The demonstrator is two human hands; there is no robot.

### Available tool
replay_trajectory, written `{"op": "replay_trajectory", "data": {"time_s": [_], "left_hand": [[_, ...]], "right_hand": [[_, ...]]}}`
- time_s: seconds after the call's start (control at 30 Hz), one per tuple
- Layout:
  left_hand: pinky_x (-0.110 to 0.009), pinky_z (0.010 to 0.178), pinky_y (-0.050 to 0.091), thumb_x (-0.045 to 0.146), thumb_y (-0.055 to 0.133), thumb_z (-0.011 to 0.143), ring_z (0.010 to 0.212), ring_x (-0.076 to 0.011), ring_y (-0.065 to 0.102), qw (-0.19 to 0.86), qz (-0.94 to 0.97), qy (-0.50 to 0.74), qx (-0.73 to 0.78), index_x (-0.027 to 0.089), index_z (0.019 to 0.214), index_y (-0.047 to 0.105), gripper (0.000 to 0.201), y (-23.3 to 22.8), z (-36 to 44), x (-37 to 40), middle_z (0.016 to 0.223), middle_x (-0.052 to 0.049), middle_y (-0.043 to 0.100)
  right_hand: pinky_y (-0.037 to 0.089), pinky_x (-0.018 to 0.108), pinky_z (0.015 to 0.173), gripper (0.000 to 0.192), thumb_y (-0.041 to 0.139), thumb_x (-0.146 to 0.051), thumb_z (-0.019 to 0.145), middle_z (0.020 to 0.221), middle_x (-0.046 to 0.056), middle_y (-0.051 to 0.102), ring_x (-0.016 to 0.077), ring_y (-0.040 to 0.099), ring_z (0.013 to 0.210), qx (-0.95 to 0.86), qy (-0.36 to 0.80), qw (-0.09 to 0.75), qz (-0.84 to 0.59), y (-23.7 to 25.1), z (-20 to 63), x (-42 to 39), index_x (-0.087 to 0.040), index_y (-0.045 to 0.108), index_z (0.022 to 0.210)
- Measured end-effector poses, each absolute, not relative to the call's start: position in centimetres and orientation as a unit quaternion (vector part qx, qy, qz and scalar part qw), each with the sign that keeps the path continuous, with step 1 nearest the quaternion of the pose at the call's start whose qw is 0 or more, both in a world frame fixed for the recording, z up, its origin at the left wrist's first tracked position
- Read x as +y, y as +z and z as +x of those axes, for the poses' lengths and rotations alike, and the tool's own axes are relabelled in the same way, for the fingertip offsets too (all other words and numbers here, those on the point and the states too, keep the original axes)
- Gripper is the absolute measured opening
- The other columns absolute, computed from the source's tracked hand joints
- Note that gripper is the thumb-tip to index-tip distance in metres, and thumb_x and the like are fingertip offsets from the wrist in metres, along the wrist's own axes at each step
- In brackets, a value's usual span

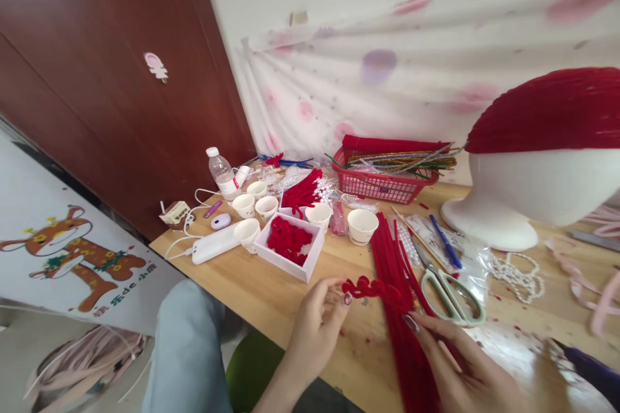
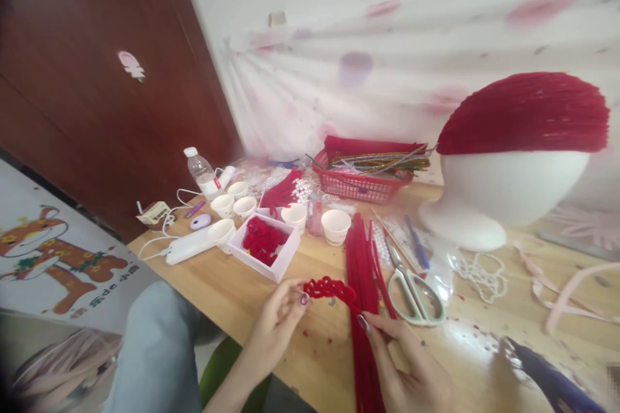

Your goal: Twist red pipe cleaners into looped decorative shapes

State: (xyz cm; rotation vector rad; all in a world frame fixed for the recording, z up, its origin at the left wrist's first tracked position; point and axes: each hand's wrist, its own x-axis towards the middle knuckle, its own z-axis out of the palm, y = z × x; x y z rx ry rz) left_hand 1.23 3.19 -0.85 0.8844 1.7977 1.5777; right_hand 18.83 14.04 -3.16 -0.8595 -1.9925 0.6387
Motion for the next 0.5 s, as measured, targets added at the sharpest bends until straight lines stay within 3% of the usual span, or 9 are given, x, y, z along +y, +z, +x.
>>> {"op": "replay_trajectory", "data": {"time_s": [0.1,0.3,0.4,0.5], "left_hand": [[-0.034,0.079,0.056,0.041,0.061,0.091,0.087,-0.0216,0.07,0.379,0.271,0.639,0.612,0.017,0.109,0.062,0.03,-1.5,2.2,3.7,0.103,-0.012,0.074],[-0.032,0.069,0.055,0.049,0.063,0.088,0.073,-0.0197,0.066,0.367,0.241,0.651,0.618,0.016,0.103,0.066,0.036,-1.7,2.1,3.3,0.082,-0.007,0.071],[-0.033,0.077,0.054,0.044,0.064,0.089,0.089,-0.0227,0.065,0.307,0.27,0.647,0.643,0.018,0.097,0.072,0.029,-2.3,1.2,2.8,0.097,-0.009,0.067],[-0.039,0.1,0.048,0.039,0.069,0.086,0.122,-0.0285,0.056,0.237,0.3,0.664,0.643,0.02,0.092,0.077,0.021,-2.8,0.4,2.5,0.12,-0.013,0.061]], "right_hand": [[0.058,0.026,0.061,0.022,0.059,-0.042,0.092,0.081,0.003,0.078,0.0222,0.073,0.067,-0.802,0.262,0.42,-0.336,-3.3,18.7,13.9,-0.025,0.073,0.088],[0.056,0.028,0.071,0.028,0.055,-0.046,0.095,0.086,0.003,0.077,0.0223,0.073,0.074,-0.804,0.254,0.412,-0.345,-3.7,18.1,13.5,-0.025,0.073,0.091],[0.057,0.025,0.071,0.025,0.056,-0.043,0.095,0.086,0.002,0.077,0.0201,0.073,0.073,-0.832,0.232,0.401,-0.306,-3.8,17.9,13.7,-0.025,0.073,0.092],[0.057,0.022,0.067,0.022,0.058,-0.039,0.095,0.084,0.001,0.078,0.0181,0.074,0.07,-0.847,0.209,0.405,-0.274,-4.0,17.7,14.2,-0.024,0.073,0.092]]}}
